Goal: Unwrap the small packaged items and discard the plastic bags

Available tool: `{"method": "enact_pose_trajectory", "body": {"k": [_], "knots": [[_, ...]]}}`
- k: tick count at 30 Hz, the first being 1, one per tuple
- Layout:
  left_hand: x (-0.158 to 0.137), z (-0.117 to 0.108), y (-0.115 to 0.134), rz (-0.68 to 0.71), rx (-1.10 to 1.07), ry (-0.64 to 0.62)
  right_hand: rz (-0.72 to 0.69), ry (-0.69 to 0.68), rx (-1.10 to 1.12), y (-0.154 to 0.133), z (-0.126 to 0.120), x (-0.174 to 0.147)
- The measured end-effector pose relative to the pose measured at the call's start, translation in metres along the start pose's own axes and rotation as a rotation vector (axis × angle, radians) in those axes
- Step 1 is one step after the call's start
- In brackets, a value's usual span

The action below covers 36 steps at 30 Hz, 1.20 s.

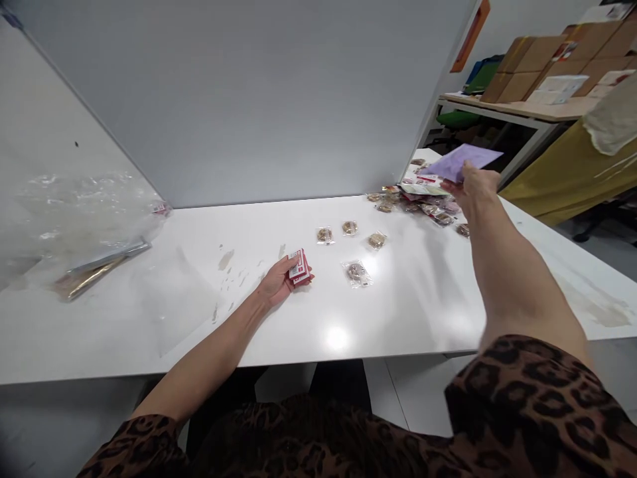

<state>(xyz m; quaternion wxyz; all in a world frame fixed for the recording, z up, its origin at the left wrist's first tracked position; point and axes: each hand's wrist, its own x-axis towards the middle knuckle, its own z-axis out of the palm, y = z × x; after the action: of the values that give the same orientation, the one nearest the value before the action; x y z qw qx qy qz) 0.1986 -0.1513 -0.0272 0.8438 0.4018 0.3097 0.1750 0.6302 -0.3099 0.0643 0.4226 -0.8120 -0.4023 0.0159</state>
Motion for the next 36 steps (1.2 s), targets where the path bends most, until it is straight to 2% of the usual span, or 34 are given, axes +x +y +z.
{"method": "enact_pose_trajectory", "body": {"k": [1, 3, 5, 7, 11, 13, 16, 19, 22, 26, 29, 33, 36], "knots": [[0.000, 0.000, 0.000, 0.001, -0.006, 0.002, 0.037, 0.023, 0.032, -0.005, 0.006, 0.011], [0.001, -0.001, 0.001, 0.003, -0.019, 0.006, 0.139, 0.079, 0.091, -0.008, 0.025, 0.013], [0.002, -0.002, 0.000, 0.004, -0.023, 0.004, 0.162, 0.047, 0.082, -0.005, 0.051, -0.008], [0.004, -0.002, -0.001, 0.007, -0.012, -0.011, 0.163, -0.033, 0.059, 0.000, 0.077, -0.044], [0.006, -0.003, -0.003, 0.019, 0.019, -0.040, -0.016, -0.340, -0.283, -0.003, 0.119, -0.108], [0.007, -0.003, -0.004, 0.021, 0.019, -0.038, -0.097, -0.401, -0.445, -0.009, 0.130, -0.124], [0.007, -0.003, -0.003, 0.017, 0.012, -0.039, -0.136, -0.384, -0.563, -0.018, 0.131, -0.129], [0.007, -0.002, -0.001, 0.014, 0.011, -0.048, -0.097, -0.371, -0.615, -0.027, 0.120, -0.133], [0.008, 0.000, -0.001, 0.016, 0.009, -0.052, -0.086, -0.354, -0.606, -0.044, 0.115, -0.155], [0.010, 0.000, -0.003, 0.030, 0.006, -0.059, -0.153, -0.474, -0.643, -0.079, 0.129, -0.203], [0.010, -0.001, -0.004, 0.039, -0.004, -0.052, -0.183, -0.539, -0.734, -0.103, 0.141, -0.222], [0.007, -0.002, -0.003, 0.036, -0.006, -0.044, -0.126, -0.634, -0.824, -0.118, 0.148, -0.217], [0.006, -0.001, -0.002, 0.032, -0.006, -0.048, -0.113, -0.650, -0.839, -0.119, 0.146, -0.207]]}}
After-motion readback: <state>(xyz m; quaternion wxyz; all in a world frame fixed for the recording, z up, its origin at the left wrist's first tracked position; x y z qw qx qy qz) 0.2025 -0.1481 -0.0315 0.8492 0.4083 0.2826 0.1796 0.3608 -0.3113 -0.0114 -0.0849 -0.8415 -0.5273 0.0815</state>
